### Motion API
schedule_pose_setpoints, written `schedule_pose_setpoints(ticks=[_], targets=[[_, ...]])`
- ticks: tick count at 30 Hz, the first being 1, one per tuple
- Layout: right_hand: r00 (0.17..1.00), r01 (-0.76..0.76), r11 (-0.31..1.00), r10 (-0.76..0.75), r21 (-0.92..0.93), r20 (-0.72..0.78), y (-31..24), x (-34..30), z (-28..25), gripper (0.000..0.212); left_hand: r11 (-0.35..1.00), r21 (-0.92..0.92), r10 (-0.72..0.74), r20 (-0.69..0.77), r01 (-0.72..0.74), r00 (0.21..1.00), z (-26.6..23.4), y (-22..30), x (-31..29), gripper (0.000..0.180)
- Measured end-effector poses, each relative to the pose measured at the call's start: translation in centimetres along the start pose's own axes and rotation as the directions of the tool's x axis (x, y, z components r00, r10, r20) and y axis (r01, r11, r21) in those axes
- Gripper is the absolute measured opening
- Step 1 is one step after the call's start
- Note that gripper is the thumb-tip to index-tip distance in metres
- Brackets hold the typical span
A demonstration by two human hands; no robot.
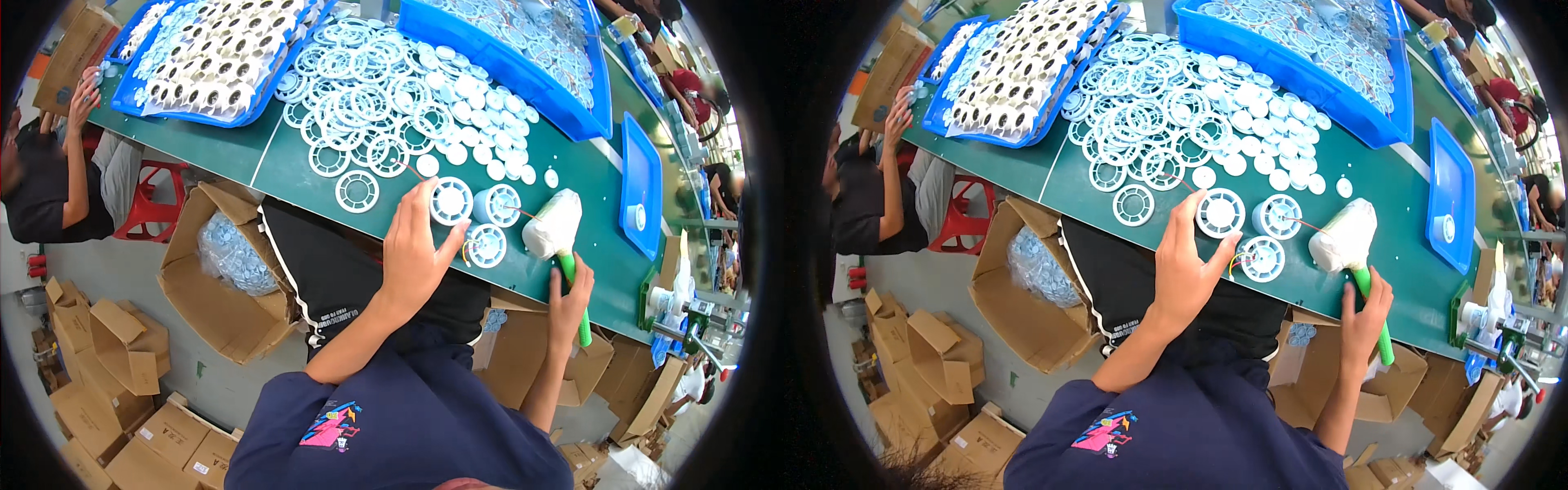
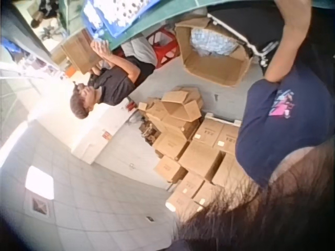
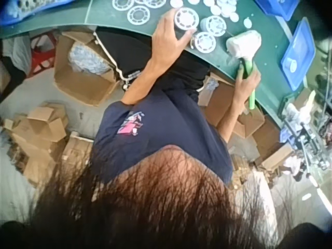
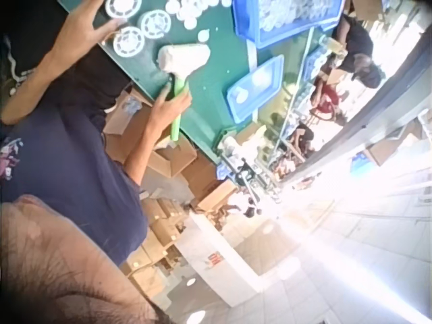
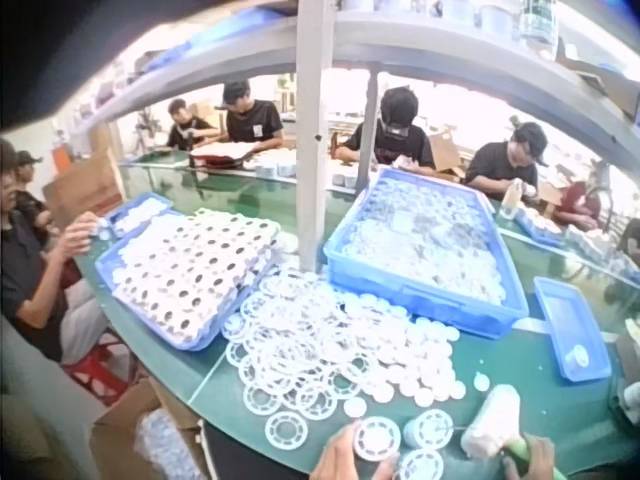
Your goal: Assembling small electronic components using a rubber mallet at a factory workstation.
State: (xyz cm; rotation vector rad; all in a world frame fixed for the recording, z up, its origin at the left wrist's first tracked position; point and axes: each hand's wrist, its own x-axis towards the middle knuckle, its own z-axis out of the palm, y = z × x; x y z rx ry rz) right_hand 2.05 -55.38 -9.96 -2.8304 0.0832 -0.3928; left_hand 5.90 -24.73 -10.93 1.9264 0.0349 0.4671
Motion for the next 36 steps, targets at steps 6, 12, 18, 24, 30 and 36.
schedule_pose_setpoints(ticks=[6,12,18,24,30,36], targets=[[0.995,-0.094,0.97,0.098,0.224,-0.008,-2.1,4.1,-1.7,0.038,0.998,0.051,-0.039,0.013,0.039,0.999,0.6,0.2,-0.2,0.066],[0.968,0.105,0.874,-0.198,0.474,0.151,-11.5,9.1,-5.4,0.037,0.997,0.081,-0.001,-0.045,0.004,0.999,1.8,0.6,-0.7,0.068],[0.86,0.074,0.9,-0.275,0.429,0.429,-14.9,12.3,-4.6,0.039,0.995,0.101,-0.019,-0.054,0.024,0.998,1.6,0.6,-0.8,0.07],[0.843,0.006,0.939,-0.19,0.345,0.503,-13.2,11.8,-4.8,0.042,0.956,0.237,0.174,0.004,-0.17,0.985,0.5,-1.3,-0.1,0.078],[0.887,0.326,0.89,-0.405,0.318,0.223,-12.1,8.6,-3.6,0.04,0.955,0.18,0.228,0.064,-0.236,0.971,-1.2,-2.7,1.6,0.076],[0.771,0.594,0.753,-0.634,0.284,0.069,-10.1,7.2,-3.2,0.056,0.961,0.141,0.234,0.048,-0.239,0.971,-1.3,-3.2,1.4,0.083]])
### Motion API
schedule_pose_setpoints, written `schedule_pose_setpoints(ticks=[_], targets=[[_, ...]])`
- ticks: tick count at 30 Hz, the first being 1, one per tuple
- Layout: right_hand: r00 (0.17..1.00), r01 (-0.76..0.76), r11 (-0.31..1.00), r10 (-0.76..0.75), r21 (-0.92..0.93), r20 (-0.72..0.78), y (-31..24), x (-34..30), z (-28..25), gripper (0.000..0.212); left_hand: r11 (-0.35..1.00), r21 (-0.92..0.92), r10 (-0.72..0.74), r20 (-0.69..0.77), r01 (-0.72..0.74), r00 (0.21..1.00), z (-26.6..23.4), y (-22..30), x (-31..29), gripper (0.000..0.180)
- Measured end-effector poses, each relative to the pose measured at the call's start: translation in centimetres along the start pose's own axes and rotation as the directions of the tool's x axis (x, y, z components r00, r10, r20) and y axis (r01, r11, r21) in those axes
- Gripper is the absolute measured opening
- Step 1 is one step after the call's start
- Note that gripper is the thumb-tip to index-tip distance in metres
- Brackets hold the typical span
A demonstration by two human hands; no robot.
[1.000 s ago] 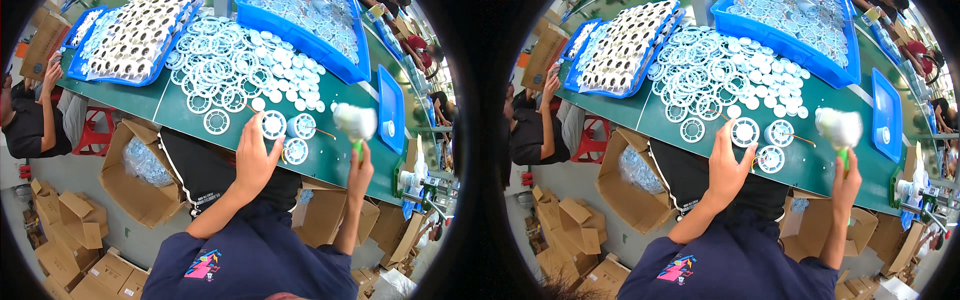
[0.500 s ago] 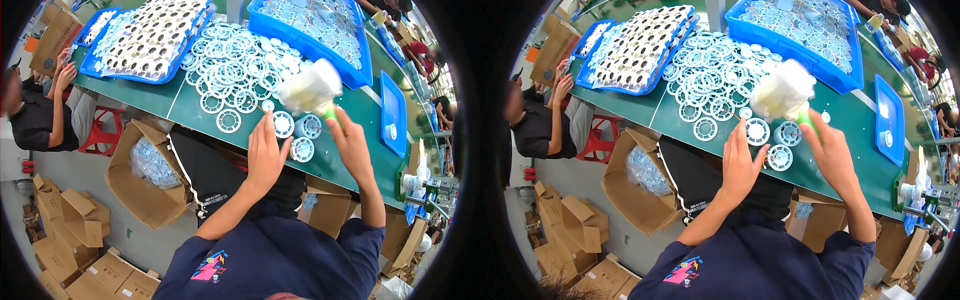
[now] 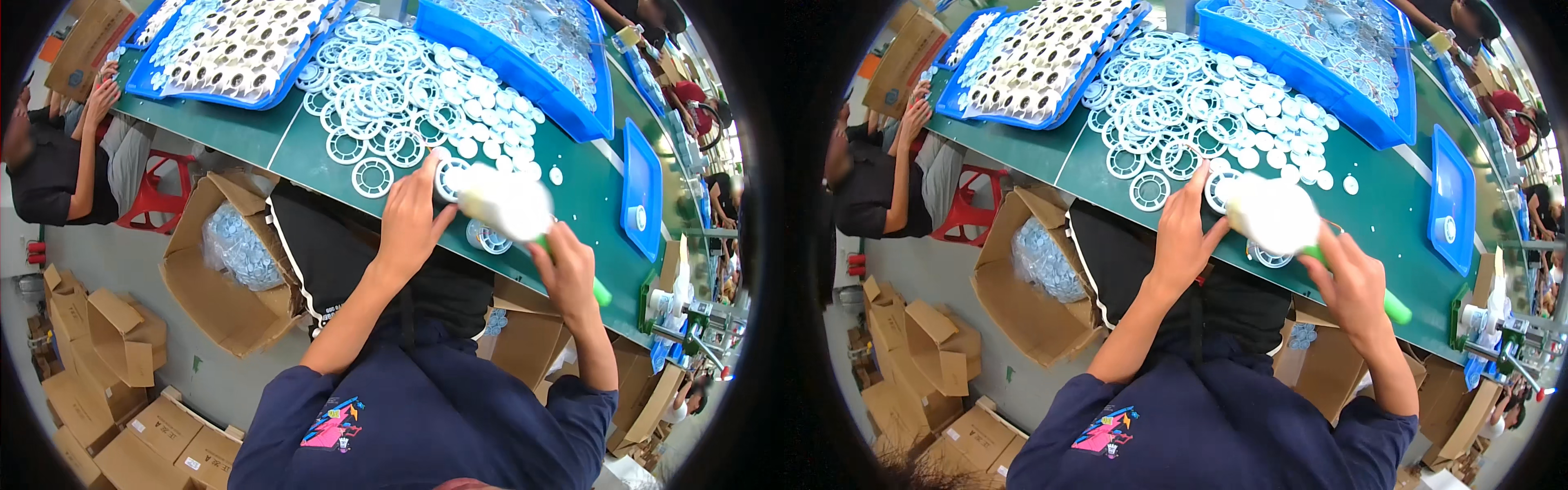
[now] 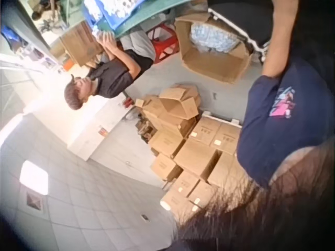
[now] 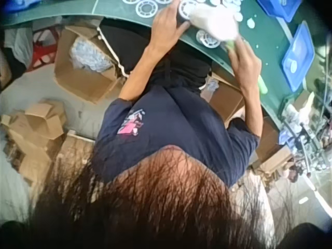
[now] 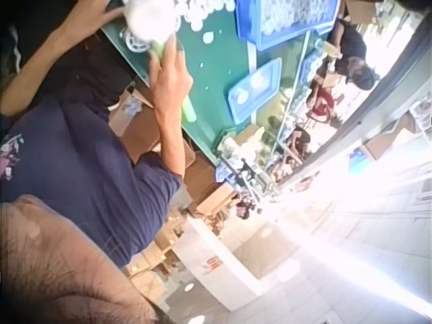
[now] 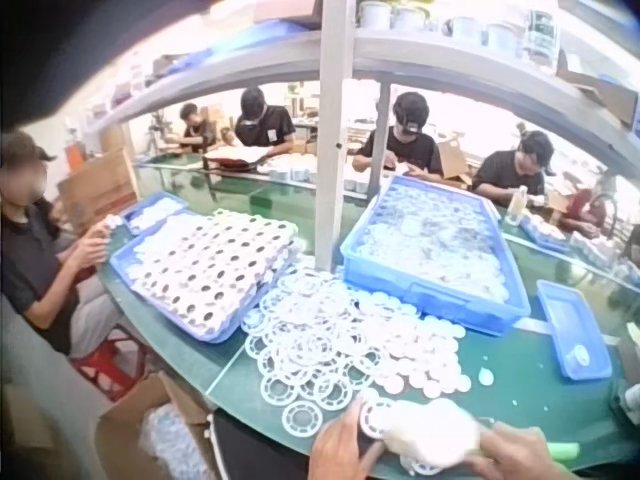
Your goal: Assembling small electronic components using a rubber mallet at a factory workstation.
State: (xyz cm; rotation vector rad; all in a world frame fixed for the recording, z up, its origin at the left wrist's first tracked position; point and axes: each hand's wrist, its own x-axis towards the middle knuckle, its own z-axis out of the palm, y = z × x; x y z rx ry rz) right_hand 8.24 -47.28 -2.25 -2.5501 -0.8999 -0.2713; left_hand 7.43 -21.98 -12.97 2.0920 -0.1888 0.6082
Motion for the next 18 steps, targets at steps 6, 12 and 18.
schedule_pose_setpoints(ticks=[6,12,18], targets=[[0.982,0.188,0.971,-0.182,-0.146,0.054,-1.5,0.9,-2.0,0.059,0.996,-0.059,-0.074,0.0,0.074,0.997,-0.1,-0.1,0.1,0.101],[0.95,0.313,0.932,-0.305,-0.18,0.072,-2.8,3.1,-2.1,0.057,0.985,-0.137,-0.108,0.002,0.108,0.994,-0.3,-0.7,-0.1,0.089],[0.971,0.235,0.937,-0.213,-0.257,0.109,-4.6,5.8,-3.0,0.057,0.961,-0.205,-0.186,0.027,0.187,0.982,0.1,-0.5,-0.4,0.101]])
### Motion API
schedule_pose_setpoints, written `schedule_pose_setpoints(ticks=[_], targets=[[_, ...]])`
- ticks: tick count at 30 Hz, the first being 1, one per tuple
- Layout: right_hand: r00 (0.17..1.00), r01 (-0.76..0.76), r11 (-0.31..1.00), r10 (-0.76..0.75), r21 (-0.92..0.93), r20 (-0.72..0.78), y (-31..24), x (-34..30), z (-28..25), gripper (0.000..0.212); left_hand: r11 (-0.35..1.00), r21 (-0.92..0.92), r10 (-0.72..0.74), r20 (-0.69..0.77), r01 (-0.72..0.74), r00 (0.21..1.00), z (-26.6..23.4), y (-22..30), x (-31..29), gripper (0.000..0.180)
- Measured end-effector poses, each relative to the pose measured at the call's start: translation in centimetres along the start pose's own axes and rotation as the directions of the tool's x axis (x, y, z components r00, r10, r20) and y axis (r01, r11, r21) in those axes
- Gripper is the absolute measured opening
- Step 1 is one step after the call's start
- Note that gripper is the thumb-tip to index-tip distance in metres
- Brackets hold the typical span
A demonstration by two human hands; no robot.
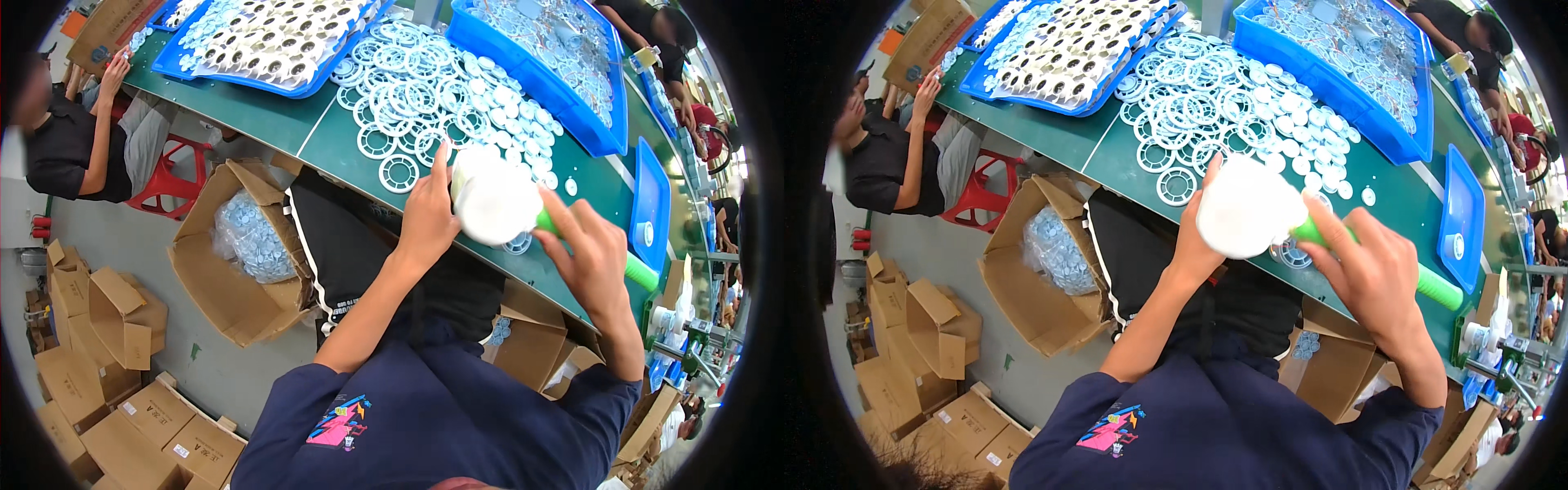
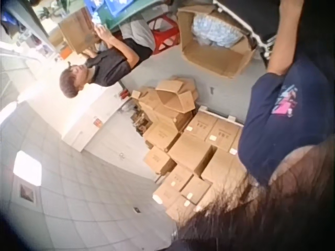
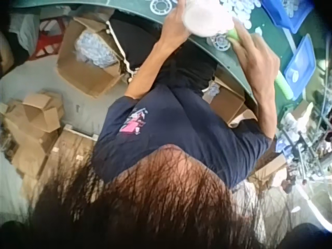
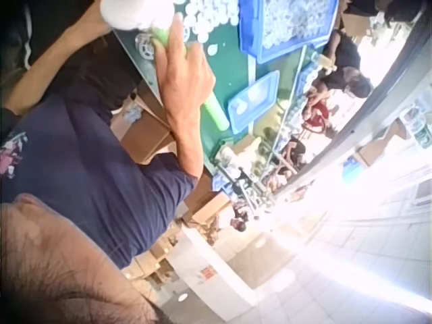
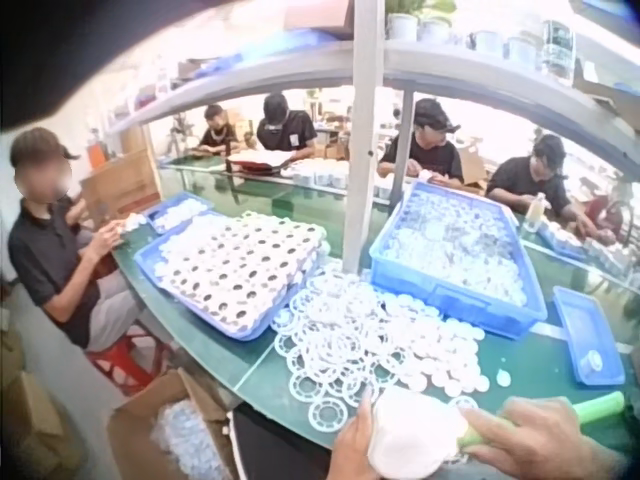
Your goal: Assembling small electronic components using a rubber mallet at a factory workstation.
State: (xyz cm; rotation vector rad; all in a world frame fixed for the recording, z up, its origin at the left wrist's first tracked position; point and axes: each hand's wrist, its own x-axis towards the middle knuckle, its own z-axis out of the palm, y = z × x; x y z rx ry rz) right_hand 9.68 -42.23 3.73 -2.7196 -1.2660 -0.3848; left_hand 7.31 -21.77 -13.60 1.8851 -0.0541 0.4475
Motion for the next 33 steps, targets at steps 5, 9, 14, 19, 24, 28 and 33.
schedule_pose_setpoints(ticks=[5,9,14,19,24,28,33], targets=[[0.995,-0.019,0.998,0.025,-0.059,0.1,0.4,1.4,0.9,0.053,0.997,0.07,-0.037,0.017,0.036,0.999,0.3,0.1,0.3,0.112],[0.994,-0.107,0.991,0.108,0.085,-0.015,0.4,3.2,0.4,0.048,0.995,0.101,-0.026,-0.011,0.027,1.0,0.5,-0.2,0.2,0.111],[0.995,-0.07,0.997,0.069,0.021,0.071,2.4,3.6,2.4,0.042,0.994,0.104,-0.034,0.007,0.033,0.999,0.4,0.0,0.1,0.108],[0.92,-0.392,0.887,0.369,0.244,0.134,2.8,3.7,1.6,0.036,0.997,0.064,-0.049,-0.005,0.049,0.999,0.3,0.0,0.0,0.108],[0.877,-0.479,0.827,0.437,0.295,0.201,4.0,2.1,0.3,0.04,0.997,0.074,-0.009,-0.02,0.01,1.0,0.4,0.2,0.0,0.108],[0.832,-0.555,0.769,0.524,0.319,0.183,3.2,-0.6,2.4,0.039,0.995,0.1,0.006,-0.021,-0.004,1.0,0.4,0.6,0.2,0.105],[0.708,-0.686,0.621,0.691,0.378,0.149,4.3,-3.0,1.3,0.037,0.998,0.057,-0.03,-0.061,0.033,0.998,0.1,0.3,0.0,0.086]])
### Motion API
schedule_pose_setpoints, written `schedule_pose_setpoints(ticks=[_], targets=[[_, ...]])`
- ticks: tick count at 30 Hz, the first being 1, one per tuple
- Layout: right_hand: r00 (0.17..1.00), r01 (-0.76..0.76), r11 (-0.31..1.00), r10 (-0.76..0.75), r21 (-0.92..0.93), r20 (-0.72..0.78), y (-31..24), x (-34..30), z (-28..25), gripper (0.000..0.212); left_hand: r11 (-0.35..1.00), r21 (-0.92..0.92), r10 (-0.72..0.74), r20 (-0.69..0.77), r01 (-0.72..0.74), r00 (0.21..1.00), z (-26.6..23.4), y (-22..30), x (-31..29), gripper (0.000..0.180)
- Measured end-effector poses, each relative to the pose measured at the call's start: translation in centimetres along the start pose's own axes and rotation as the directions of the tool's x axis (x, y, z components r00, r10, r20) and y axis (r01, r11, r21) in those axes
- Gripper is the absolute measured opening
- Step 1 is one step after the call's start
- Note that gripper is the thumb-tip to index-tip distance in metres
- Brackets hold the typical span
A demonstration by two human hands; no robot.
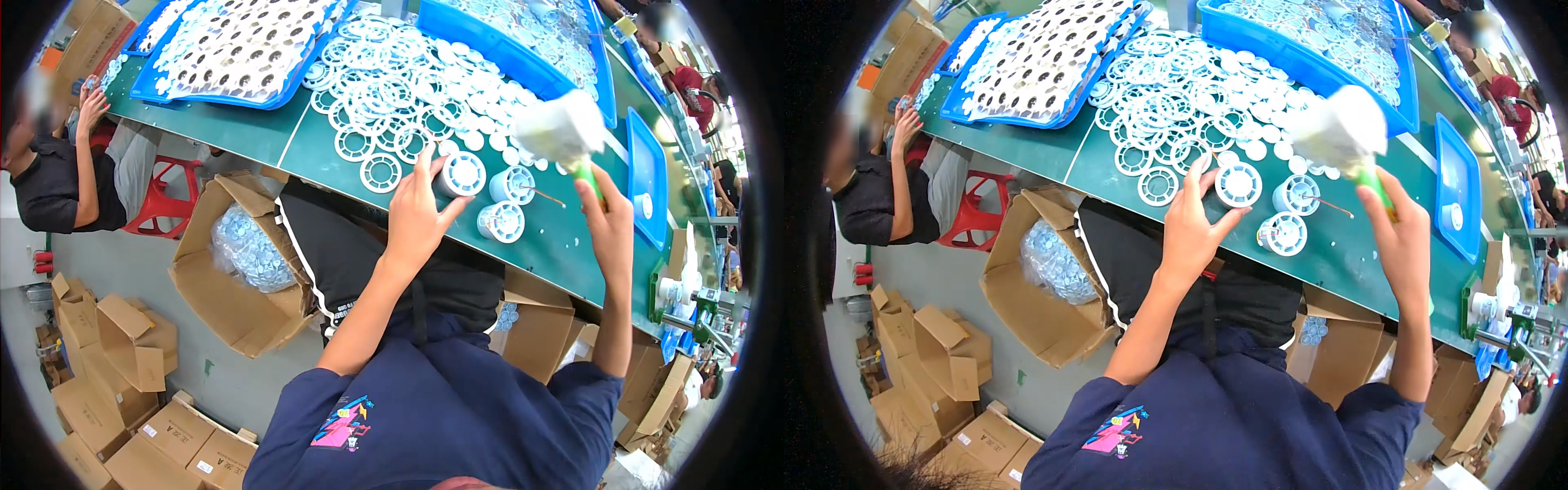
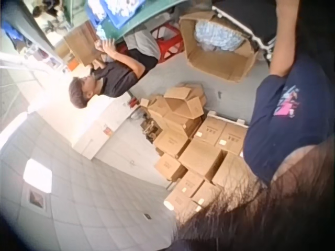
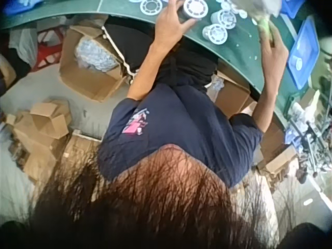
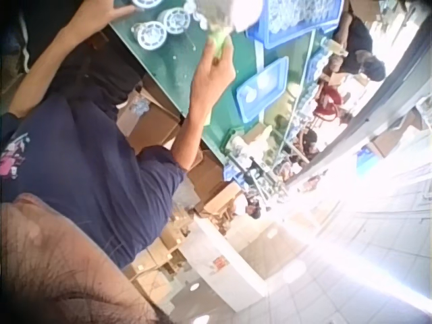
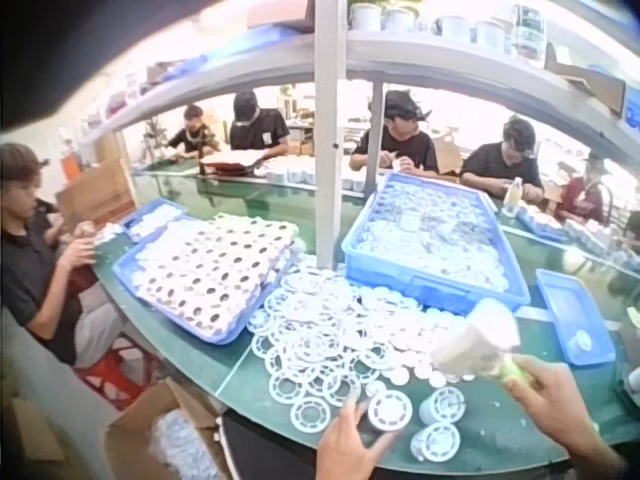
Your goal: Assembling small electronic components using a rubber mallet at a factory workstation.
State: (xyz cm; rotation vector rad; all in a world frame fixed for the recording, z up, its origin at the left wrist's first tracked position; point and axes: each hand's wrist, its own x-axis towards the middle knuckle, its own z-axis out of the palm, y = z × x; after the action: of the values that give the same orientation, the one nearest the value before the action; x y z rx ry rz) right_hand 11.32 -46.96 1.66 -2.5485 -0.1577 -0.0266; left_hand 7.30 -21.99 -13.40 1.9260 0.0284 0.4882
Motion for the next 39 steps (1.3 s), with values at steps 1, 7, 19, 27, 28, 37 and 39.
schedule_pose_setpoints(ticks=[1,7,19,27,28,37,39], targets=[[0.993,-0.1,0.993,0.104,0.059,-0.06,1.2,-0.5,-0.2,0.037,1.0,-0.005,-0.003,-0.004,0.003,1.0,0.0,0.0,0.0,0.086],[0.95,-0.05,0.994,0.017,-0.099,-0.312,10.7,-4.8,2.5,0.046,0.98,0.139,0.15,-0.024,-0.145,0.988,0.1,-0.2,-0.2,0.064],[0.841,0.535,0.844,-0.537,-0.039,-0.065,-2.0,1.0,6.4,0.046,0.994,0.098,0.053,0.001,-0.053,0.999,0.0,-0.5,0.0,0.089],[0.72,0.681,0.732,-0.666,-0.015,0.195,-3.9,4.2,11.3,0.052,0.995,0.104,0.012,-0.007,-0.011,1.0,0.3,-0.5,-1.1,0.077],[0.763,0.636,0.768,-0.641,0.083,0.084,-3.6,4.2,10.4,0.053,0.998,0.041,0.044,-0.039,-0.043,0.998,0.3,0.0,-1.3,0.075],[0.663,0.109,0.908,-0.37,-0.405,-0.651,16.3,7.5,-3.6,0.052,0.969,0.116,0.219,0.019,-0.22,0.975,2.4,3.0,-9.6,0.062],[0.661,-0.049,0.885,-0.318,-0.462,-0.679,21.5,8.2,-5.2,0.05,0.96,0.131,0.239,0.068,-0.246,0.969,4.4,3.3,-9.0,0.078]])
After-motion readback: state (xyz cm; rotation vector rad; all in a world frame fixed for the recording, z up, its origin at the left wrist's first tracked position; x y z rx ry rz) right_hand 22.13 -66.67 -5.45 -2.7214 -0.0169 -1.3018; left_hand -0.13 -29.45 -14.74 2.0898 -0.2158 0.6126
